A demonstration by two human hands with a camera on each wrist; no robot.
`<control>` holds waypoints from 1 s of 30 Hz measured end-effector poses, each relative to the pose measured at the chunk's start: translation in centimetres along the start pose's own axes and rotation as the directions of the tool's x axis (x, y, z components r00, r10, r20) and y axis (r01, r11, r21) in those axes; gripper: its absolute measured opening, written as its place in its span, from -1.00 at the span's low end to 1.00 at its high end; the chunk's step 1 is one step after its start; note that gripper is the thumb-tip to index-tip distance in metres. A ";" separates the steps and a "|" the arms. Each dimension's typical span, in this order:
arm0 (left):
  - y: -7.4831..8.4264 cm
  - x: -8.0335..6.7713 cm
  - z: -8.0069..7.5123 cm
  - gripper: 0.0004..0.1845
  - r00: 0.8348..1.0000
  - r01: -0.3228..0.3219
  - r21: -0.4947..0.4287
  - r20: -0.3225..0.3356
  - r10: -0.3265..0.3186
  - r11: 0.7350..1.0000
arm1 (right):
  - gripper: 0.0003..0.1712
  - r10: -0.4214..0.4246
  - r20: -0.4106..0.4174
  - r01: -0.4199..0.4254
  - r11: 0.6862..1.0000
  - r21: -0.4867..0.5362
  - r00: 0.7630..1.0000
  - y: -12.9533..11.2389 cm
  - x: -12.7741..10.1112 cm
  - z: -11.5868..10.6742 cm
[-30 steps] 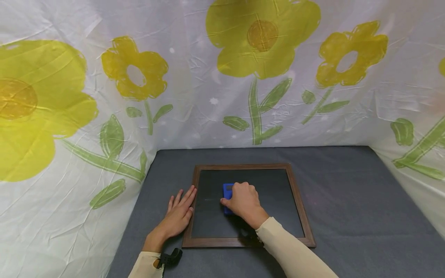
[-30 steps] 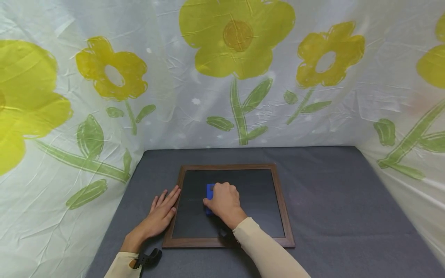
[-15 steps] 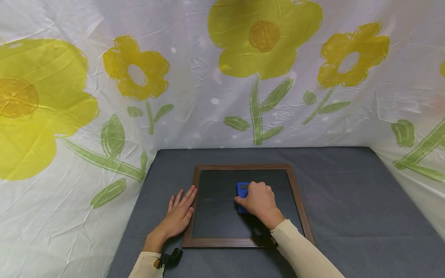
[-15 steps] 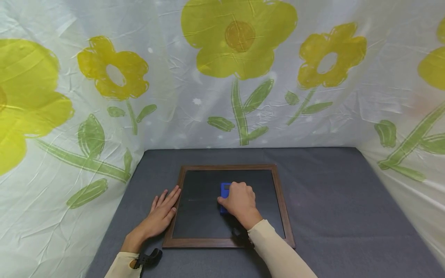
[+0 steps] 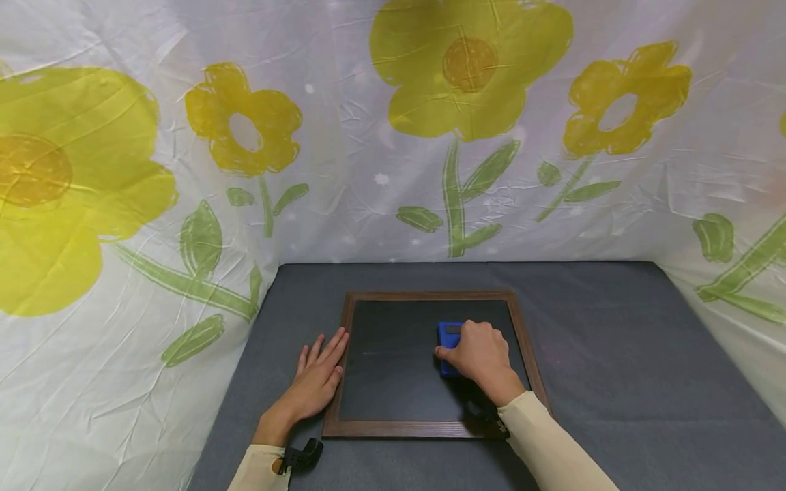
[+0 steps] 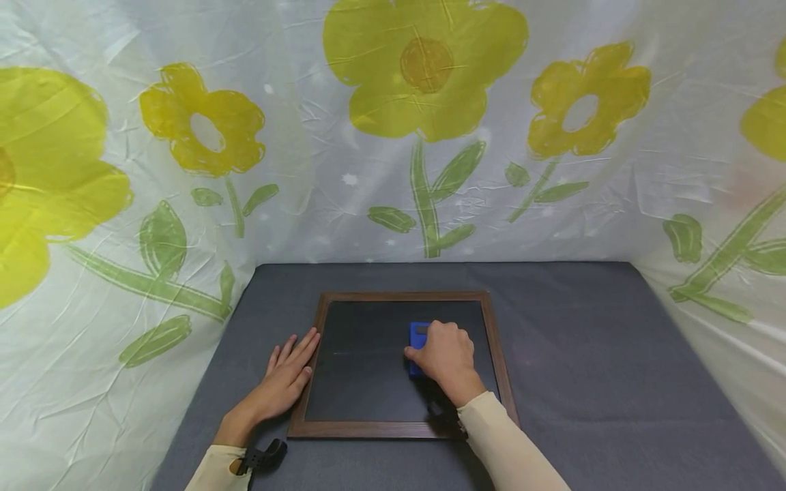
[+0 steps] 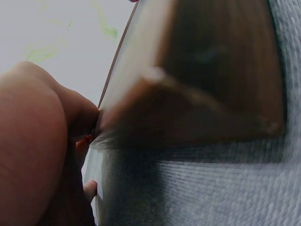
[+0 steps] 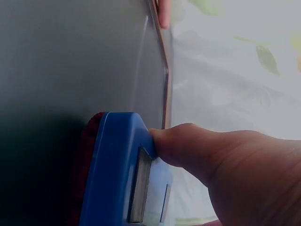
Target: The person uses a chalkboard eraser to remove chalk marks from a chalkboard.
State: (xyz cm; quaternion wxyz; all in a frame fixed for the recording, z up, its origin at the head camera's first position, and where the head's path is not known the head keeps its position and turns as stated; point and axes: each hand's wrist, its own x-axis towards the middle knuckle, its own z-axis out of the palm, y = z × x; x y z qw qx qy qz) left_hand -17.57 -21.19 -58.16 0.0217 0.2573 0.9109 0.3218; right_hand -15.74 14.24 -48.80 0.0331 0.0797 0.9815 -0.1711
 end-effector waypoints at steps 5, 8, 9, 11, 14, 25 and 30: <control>0.3 0.0 -0.3 -0.31 1.000 0.012 -0.016 0.014 -0.012 1.000 | -0.20 0.011 -0.005 -0.011 1.000 -0.004 1.000 1.0 0.0 -0.5; 0.3 0.0 -0.3 -0.31 1.000 0.002 -0.029 0.005 -0.002 1.000 | -0.20 0.016 -0.007 -0.016 1.000 -0.004 1.000 1.6 0.0 -0.7; 0.3 0.0 -0.3 -0.31 1.000 -0.002 -0.027 0.001 0.002 1.000 | -0.20 0.019 -0.006 -0.019 1.000 -0.004 1.000 1.7 0.0 -0.8; 0.3 0.0 -0.3 -0.31 1.000 0.002 -0.024 0.004 -0.002 1.000 | -0.19 0.023 -0.007 -0.023 1.000 -0.004 1.000 2.0 0.0 -1.0; 0.3 0.0 -0.3 -0.32 1.000 0.021 -0.010 0.022 -0.020 1.000 | -0.18 0.037 -0.004 -0.037 0.999 -0.006 0.999 2.5 -0.1 -1.3; 0.4 0.0 -0.4 -0.32 0.998 0.047 -0.011 0.045 -0.047 0.999 | -0.19 0.063 0.014 -0.063 0.998 -0.001 0.998 3.9 -0.4 -2.1; 0.4 -0.1 -0.4 -0.32 0.998 0.049 -0.015 0.044 -0.048 0.999 | -0.17 0.073 0.018 -0.073 0.997 -0.005 0.997 4.5 -0.3 -2.2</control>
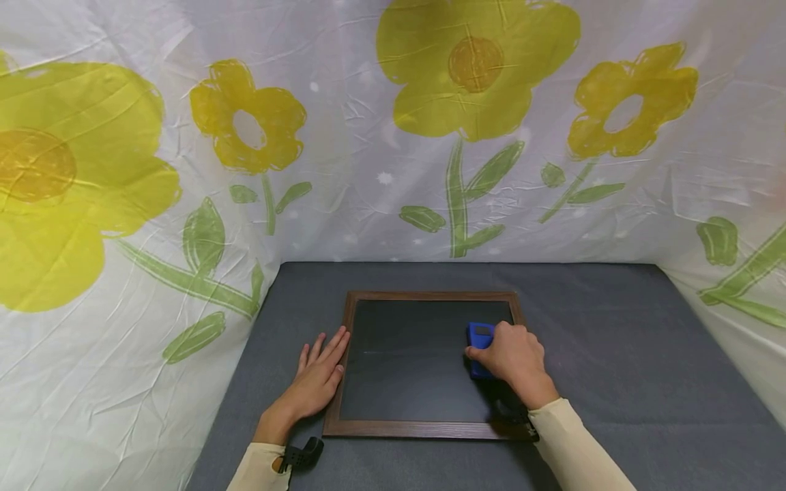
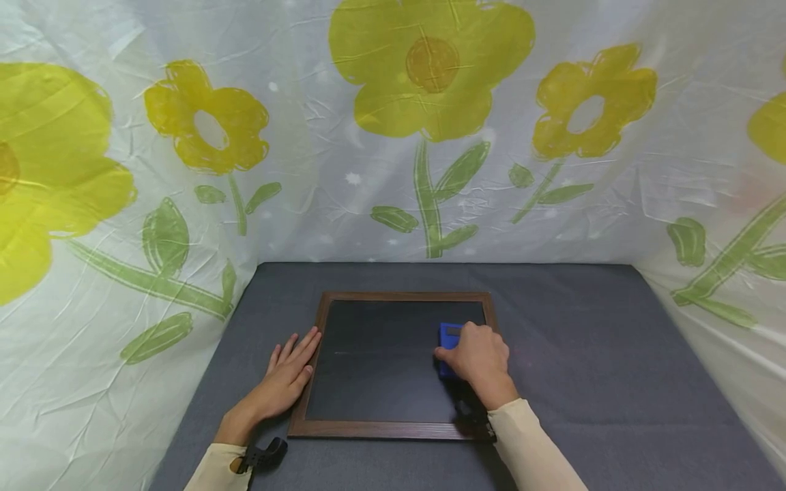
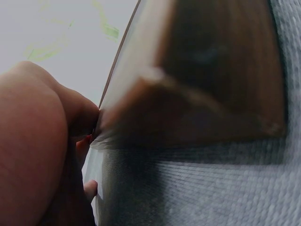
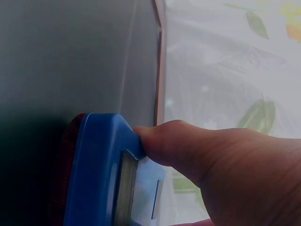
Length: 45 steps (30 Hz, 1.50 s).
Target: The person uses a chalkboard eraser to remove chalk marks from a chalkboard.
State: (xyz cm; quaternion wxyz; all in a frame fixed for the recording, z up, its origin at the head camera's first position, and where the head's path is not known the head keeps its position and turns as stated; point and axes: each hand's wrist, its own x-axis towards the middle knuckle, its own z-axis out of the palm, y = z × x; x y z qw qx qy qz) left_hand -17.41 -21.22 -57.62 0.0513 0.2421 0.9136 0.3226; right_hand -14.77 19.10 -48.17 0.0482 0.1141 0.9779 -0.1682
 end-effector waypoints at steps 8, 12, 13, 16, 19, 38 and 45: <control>-0.2 0.1 0.3 -0.32 0.998 -0.043 -0.003 -0.037 0.043 0.999 | -0.22 0.033 0.017 -0.033 0.999 -0.002 0.999 1.2 0.0 -0.8; 0.2 0.2 0.1 -0.35 0.997 -0.065 -0.016 -0.045 0.064 0.998 | -0.20 0.041 0.019 -0.041 0.999 -0.006 0.999 2.0 -0.1 -1.1; 0.5 0.2 -0.1 -0.35 0.997 -0.070 -0.024 -0.047 0.068 0.997 | -0.20 0.044 0.020 -0.044 0.999 -0.007 0.999 2.1 -0.1 -1.2; 1.0 0.1 -0.4 -0.35 0.996 -0.079 -0.060 -0.050 0.076 0.995 | -0.19 0.055 0.020 -0.055 0.998 -0.007 0.998 2.6 -0.2 -1.4; 0.9 0.2 -0.4 -0.35 0.997 -0.073 -0.049 -0.042 0.071 0.996 | -0.18 0.069 0.022 -0.069 0.998 -0.008 0.997 3.0 -0.2 -1.4; 0.0 0.0 0.2 -0.33 0.996 -0.077 -0.034 -0.050 0.075 0.996 | -0.16 0.074 0.018 -0.073 0.997 -0.021 0.997 3.2 -0.1 -1.4; -0.3 0.1 0.3 -0.32 0.997 -0.059 -0.015 -0.045 0.058 0.998 | -0.14 0.055 0.002 -0.054 0.997 -0.053 0.999 2.9 -0.1 -1.2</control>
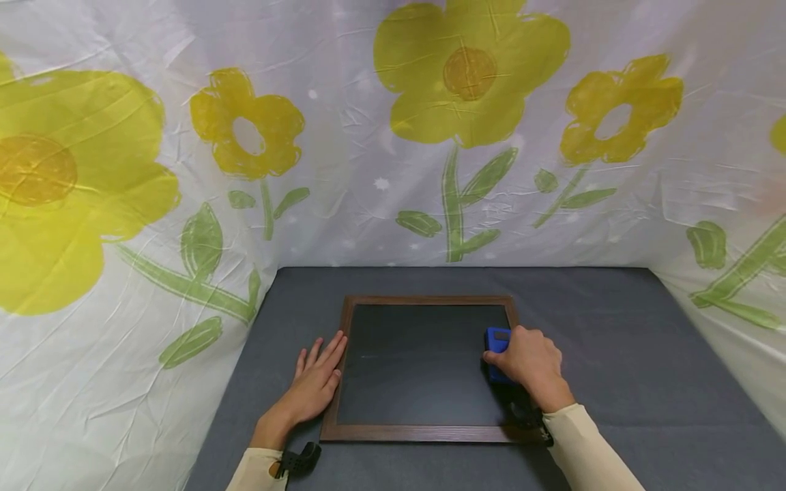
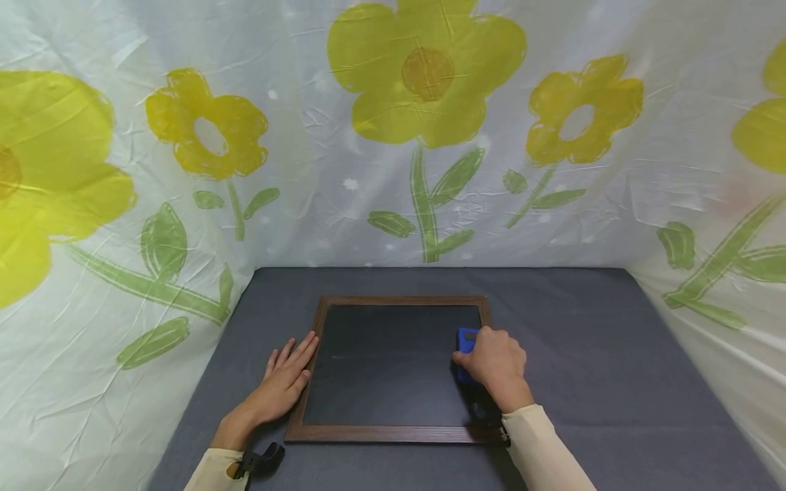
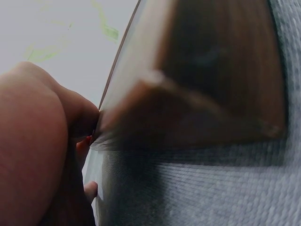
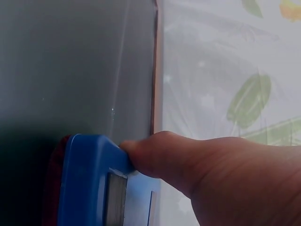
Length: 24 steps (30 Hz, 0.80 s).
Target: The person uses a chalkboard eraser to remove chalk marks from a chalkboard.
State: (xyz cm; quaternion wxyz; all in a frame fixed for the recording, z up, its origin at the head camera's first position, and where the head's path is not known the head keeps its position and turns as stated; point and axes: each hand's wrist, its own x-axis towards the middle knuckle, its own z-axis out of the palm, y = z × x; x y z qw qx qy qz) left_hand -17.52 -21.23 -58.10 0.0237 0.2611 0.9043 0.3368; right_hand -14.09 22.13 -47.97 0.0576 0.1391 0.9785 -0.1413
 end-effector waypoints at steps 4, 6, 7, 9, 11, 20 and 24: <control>-0.1 0.0 0.1 -0.31 1.000 0.016 0.033 0.006 -0.016 0.999 | -0.14 -0.002 0.005 0.002 1.000 0.004 1.000 -0.4 -0.1 0.1; -0.2 -0.1 0.2 -0.31 1.000 0.009 0.034 0.000 -0.009 0.999 | -0.15 -0.004 0.011 0.004 1.000 0.007 1.000 -0.8 -0.1 0.2; -0.2 -0.1 0.1 -0.31 1.000 0.003 0.020 -0.003 -0.003 1.000 | -0.15 -0.008 0.011 0.008 1.000 0.006 1.000 -1.0 -0.1 0.3; -0.1 -0.1 0.1 -0.31 1.000 -0.004 0.014 -0.011 0.004 1.000 | -0.16 -0.018 0.007 0.018 1.000 0.006 1.000 -1.5 -0.2 0.4; 0.1 -0.2 0.0 -0.31 1.000 -0.001 0.001 -0.010 0.001 1.000 | -0.16 -0.033 -0.001 0.033 0.999 0.005 0.999 -2.0 -0.3 0.6; 2.0 0.0 -1.0 -0.30 0.995 0.085 0.035 0.056 -0.087 0.996 | -0.19 -0.105 -0.025 0.104 0.994 -0.013 0.994 -5.3 -0.5 1.7; 2.5 -0.1 -1.2 -0.31 0.995 0.084 0.053 0.057 -0.087 0.995 | -0.22 -0.137 -0.037 0.138 0.990 0.002 0.990 -6.8 -0.5 2.3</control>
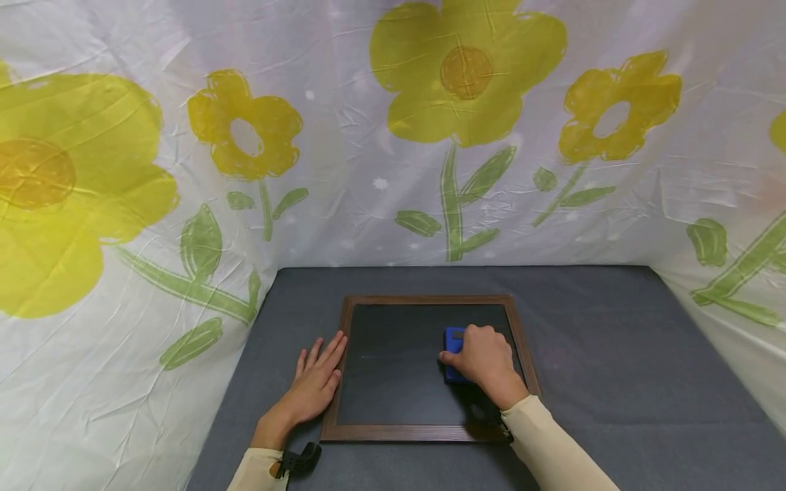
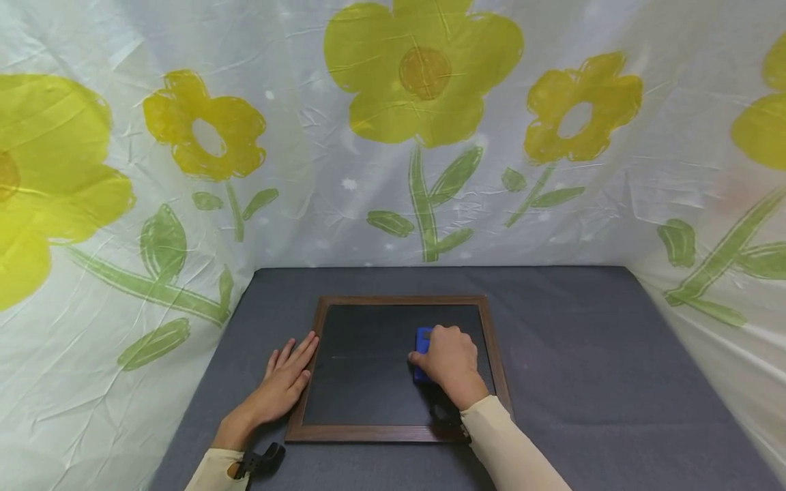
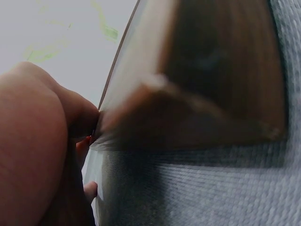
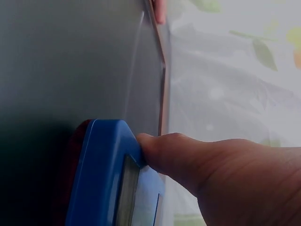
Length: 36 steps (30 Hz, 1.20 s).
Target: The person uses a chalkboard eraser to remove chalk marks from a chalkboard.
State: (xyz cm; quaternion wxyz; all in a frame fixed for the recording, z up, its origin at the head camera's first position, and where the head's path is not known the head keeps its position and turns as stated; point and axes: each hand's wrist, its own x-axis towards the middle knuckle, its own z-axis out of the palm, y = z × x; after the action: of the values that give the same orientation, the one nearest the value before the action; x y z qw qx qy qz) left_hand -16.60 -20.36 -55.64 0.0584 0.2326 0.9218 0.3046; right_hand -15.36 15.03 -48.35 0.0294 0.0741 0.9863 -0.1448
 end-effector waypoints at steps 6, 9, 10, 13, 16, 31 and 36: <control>-0.6 0.0 0.3 -0.32 0.998 -0.050 -0.055 -0.042 0.047 0.997 | -0.26 -0.027 0.002 0.027 0.999 0.035 1.000 -1.5 0.3 0.7; -1.4 0.0 0.8 -0.34 0.994 -0.093 -0.082 -0.071 0.087 0.992 | -0.26 -0.041 0.003 0.040 0.998 0.045 0.999 -2.1 0.4 0.9; -1.6 0.0 1.0 -0.33 0.993 -0.097 -0.078 -0.073 0.091 0.992 | -0.25 -0.044 0.005 0.044 0.998 0.045 0.999 -2.3 0.4 0.9; -2.2 0.1 1.3 -0.32 0.994 -0.093 -0.059 -0.067 0.089 0.994 | -0.24 -0.053 0.009 0.053 0.997 0.052 0.999 -2.9 0.5 1.1; -2.3 0.2 1.2 -0.31 0.997 -0.059 -0.032 -0.044 0.058 0.998 | -0.25 -0.059 0.020 0.057 0.997 0.059 0.998 -3.6 0.5 1.4; -2.2 0.3 1.1 -0.31 1.000 -0.018 -0.034 -0.004 0.018 0.999 | -0.25 -0.121 0.029 0.120 0.992 0.046 0.992 -6.9 0.8 2.3; -2.2 0.4 1.1 -0.31 1.000 -0.019 -0.035 0.000 0.019 0.999 | -0.26 -0.142 0.033 0.141 0.990 0.030 0.989 -8.1 0.9 2.6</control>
State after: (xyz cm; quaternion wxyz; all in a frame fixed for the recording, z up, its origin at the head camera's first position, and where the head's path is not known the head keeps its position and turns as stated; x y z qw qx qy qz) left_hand -17.53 -21.17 -57.84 0.0596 0.2404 0.9140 0.3212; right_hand -17.38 6.70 -48.60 0.0353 0.0017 0.9862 -0.1615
